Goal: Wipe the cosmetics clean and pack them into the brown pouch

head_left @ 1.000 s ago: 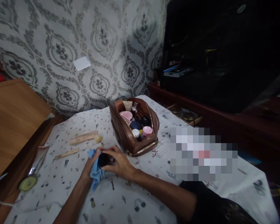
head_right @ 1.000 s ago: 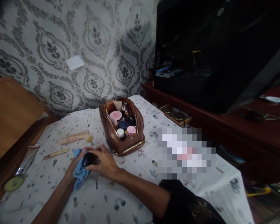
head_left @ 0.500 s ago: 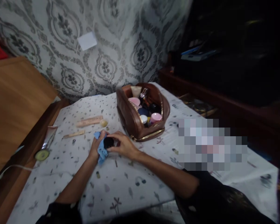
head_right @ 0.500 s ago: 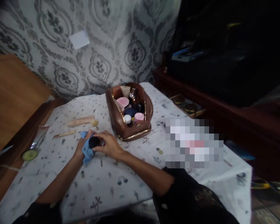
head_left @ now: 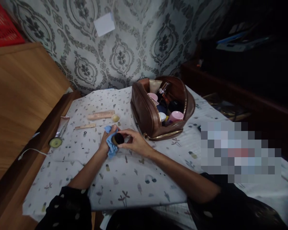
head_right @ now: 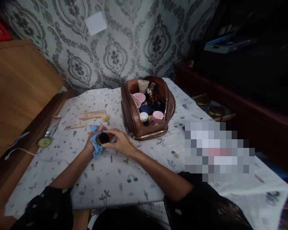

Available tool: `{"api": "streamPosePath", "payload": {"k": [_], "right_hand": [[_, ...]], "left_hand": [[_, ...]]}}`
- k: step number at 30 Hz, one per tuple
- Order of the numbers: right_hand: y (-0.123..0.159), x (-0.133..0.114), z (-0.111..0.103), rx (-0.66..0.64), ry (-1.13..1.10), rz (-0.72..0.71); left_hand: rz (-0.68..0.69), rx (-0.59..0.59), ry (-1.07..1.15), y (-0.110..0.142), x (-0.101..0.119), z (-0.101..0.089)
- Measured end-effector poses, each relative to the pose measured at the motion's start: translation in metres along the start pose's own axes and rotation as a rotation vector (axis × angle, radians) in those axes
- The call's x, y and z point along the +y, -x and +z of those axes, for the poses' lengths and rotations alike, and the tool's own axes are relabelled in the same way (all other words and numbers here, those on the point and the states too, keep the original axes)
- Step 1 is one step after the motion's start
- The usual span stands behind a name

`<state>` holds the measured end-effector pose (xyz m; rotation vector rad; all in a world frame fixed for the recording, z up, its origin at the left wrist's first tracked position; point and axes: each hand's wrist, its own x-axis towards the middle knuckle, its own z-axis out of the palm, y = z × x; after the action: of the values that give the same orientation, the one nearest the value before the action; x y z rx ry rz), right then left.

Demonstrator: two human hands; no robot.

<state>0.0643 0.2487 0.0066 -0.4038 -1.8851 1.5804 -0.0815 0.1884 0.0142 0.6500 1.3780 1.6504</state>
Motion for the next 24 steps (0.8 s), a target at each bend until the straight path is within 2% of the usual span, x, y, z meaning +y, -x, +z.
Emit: {"api": "streamPosePath", "payload": {"k": [5, 8, 10, 13, 16, 18, 19, 22, 24], "right_hand": [[0.004, -0.019, -0.004, -0.004, 0.135, -0.106], [0.01, -0.053, -0.015, 0.022, 0.151, -0.149], [0.013, -0.083, -0.03, 0.02, 0.133, -0.187], [0.005, -0.123, -0.067, 0.163, 0.138, -0.289], [-0.028, -0.137, -0.111, 0.427, 0.282, -0.325], [-0.058, -0.13, -0.137, 0.554, 0.437, -0.223], [-0.073, -0.124, -0.148, 0.589, 0.509, -0.122], [-0.107, -0.1, -0.166, 0.523, 0.74, 0.217], [-0.119, -0.087, -0.169, 0.454, 0.813, 0.324]], "left_hand": [[0.011, -0.008, -0.048, 0.008, 0.005, 0.005], [0.028, 0.052, -0.085, 0.012, 0.008, 0.009], [0.013, 0.061, -0.135, 0.014, 0.01, 0.012], [-0.064, -0.013, -0.206, 0.016, 0.012, 0.015], [-0.09, -0.064, -0.233, 0.016, 0.01, 0.015], [-0.086, -0.063, -0.237, 0.014, 0.007, 0.015], [-0.087, -0.059, -0.237, 0.013, 0.005, 0.015], [-0.092, -0.053, -0.241, 0.01, 0.003, 0.016], [-0.104, -0.06, -0.246, 0.009, 0.003, 0.017]]}}
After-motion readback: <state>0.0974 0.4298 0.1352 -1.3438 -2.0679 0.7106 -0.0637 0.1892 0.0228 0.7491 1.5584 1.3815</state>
